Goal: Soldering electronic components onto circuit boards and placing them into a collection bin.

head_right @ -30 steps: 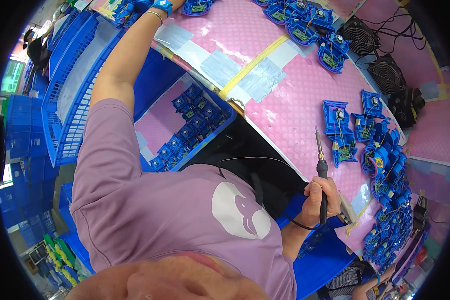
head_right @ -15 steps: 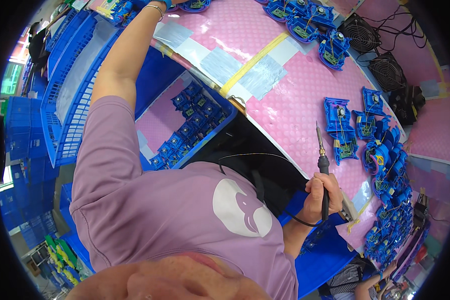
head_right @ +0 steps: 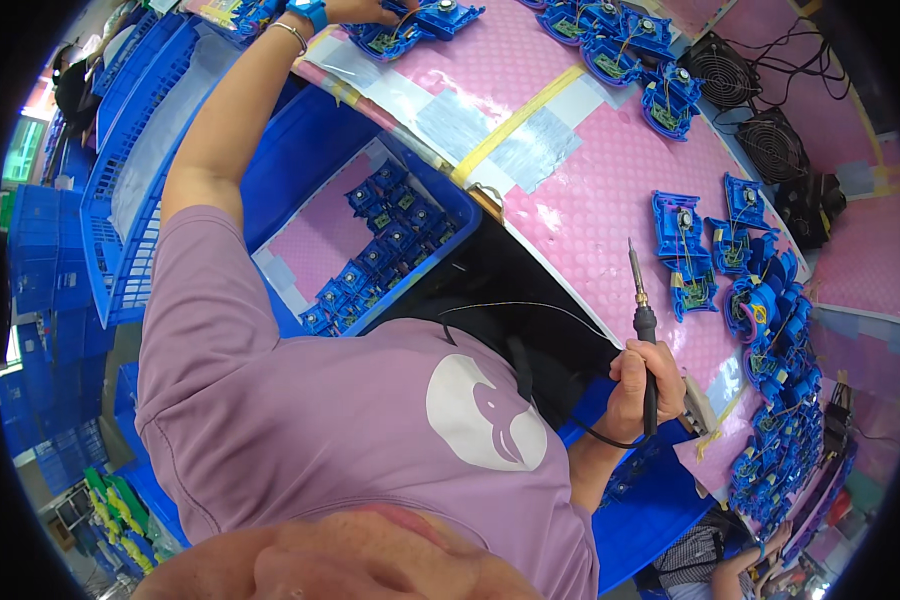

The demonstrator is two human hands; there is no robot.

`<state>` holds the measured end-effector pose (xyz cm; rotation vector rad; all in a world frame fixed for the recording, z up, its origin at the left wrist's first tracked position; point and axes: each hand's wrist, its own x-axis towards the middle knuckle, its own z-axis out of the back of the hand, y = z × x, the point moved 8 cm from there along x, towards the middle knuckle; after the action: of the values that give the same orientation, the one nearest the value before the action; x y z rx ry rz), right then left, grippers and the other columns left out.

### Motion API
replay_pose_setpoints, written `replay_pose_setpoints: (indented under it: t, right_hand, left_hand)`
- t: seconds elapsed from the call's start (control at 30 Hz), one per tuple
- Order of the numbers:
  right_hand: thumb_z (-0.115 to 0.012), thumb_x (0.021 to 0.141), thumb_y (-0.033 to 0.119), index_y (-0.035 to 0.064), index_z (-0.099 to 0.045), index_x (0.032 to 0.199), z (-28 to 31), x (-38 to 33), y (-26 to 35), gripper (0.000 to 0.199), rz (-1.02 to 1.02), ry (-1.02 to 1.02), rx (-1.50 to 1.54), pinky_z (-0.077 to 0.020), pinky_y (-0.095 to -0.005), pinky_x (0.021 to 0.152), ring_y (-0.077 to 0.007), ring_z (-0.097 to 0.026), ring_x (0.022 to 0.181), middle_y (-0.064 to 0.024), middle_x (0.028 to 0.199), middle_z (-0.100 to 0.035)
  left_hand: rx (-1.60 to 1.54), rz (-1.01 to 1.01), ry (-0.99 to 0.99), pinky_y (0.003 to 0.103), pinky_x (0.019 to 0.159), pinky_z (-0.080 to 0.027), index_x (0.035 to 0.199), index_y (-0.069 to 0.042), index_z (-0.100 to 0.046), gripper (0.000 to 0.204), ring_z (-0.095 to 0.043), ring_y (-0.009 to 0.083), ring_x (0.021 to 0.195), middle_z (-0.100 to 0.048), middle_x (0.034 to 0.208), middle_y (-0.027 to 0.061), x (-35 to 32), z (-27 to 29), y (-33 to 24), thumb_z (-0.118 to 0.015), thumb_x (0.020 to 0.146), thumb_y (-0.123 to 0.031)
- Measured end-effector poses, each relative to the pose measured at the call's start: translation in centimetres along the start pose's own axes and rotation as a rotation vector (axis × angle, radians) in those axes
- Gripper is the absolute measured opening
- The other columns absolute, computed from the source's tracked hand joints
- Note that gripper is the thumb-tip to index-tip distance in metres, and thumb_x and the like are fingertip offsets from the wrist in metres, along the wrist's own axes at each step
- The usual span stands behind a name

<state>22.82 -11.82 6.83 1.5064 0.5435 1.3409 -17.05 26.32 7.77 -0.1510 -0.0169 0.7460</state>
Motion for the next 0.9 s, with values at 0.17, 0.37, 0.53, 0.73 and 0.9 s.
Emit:
replay_pose_setpoints:
  t: [0.17,0.37,0.53,0.73,0.9]
  right_hand:
    - [-0.065,0.081,-0.002,-0.0076,-0.069,0.091,-0.5,-0.3,0.7,0.012,-0.004,0.028,-0.024,-0.037,-0.0239,0.049,-0.0136,-0.051,0.052,-0.01,0.061,-0.058]
    - [-0.058,0.09,0.0,-0.0085,-0.064,0.09,0.1,0.1,0.8,0.011,0.059,0.045,-0.054,-0.0378,-0.0242,0.05,-0.0149,-0.049,0.055,-0.0125,0.069,-0.057]
    - [-0.057,0.094,0.001,-0.0116,-0.064,0.099,0.5,1.1,1.1,0.015,0.059,-0.038,0.003,-0.0378,-0.0246,0.051,-0.016,-0.05,0.059,-0.0135,0.071,-0.057]
    - [-0.055,0.097,0.0,-0.0129,-0.063,0.104,-1.3,1.6,0.3,0.016,0.066,0.114,0.001,-0.0388,-0.0239,0.052,-0.015,-0.048,0.059,-0.0151,0.079,-0.059]
    - [-0.056,0.097,0.0,-0.0122,-0.063,0.104,-1.2,0.6,0.7,0.016,0.021,0.083,-0.093,-0.0403,-0.0233,0.053,-0.0153,-0.05,0.063,-0.0157,0.084,-0.062]
  left_hand:
    - [-0.135,-0.14,-0.404,0.042,0.076,-0.053,0.093,-0.005,-0.072,0.017,-0.066,0.0318,0.079,-0.068,0.084,0.0159,-3.2,-0.3,0.6,-0.07,0.08,-0.015]
    - [-0.105,0.129,-0.513,0.037,0.071,-0.052,0.087,-0.004,-0.07,0.008,-0.064,0.0285,0.079,-0.064,0.087,0.0121,-12.8,0.7,-6.1,-0.064,0.084,-0.008]
    - [-0.4,0.359,-0.439,0.042,0.082,-0.055,0.1,-0.008,-0.075,0.019,-0.068,0.0302,0.095,-0.07,0.1,0.0099,-24.7,-7.5,-7.3,-0.074,0.085,-0.021]
    - [-0.406,0.99,-0.229,0.043,0.08,-0.054,0.092,-0.012,-0.078,0.019,-0.068,0.0362,0.09,-0.071,0.093,0.016,-35.1,-32.1,-1.5,-0.076,0.074,-0.018]
    - [-0.195,1.26,-0.193,0.047,0.085,-0.054,0.089,-0.015,-0.079,0.017,-0.069,0.0377,0.087,-0.073,0.09,0.0188,-40.2,-48.1,2.1,-0.067,0.077,-0.016]
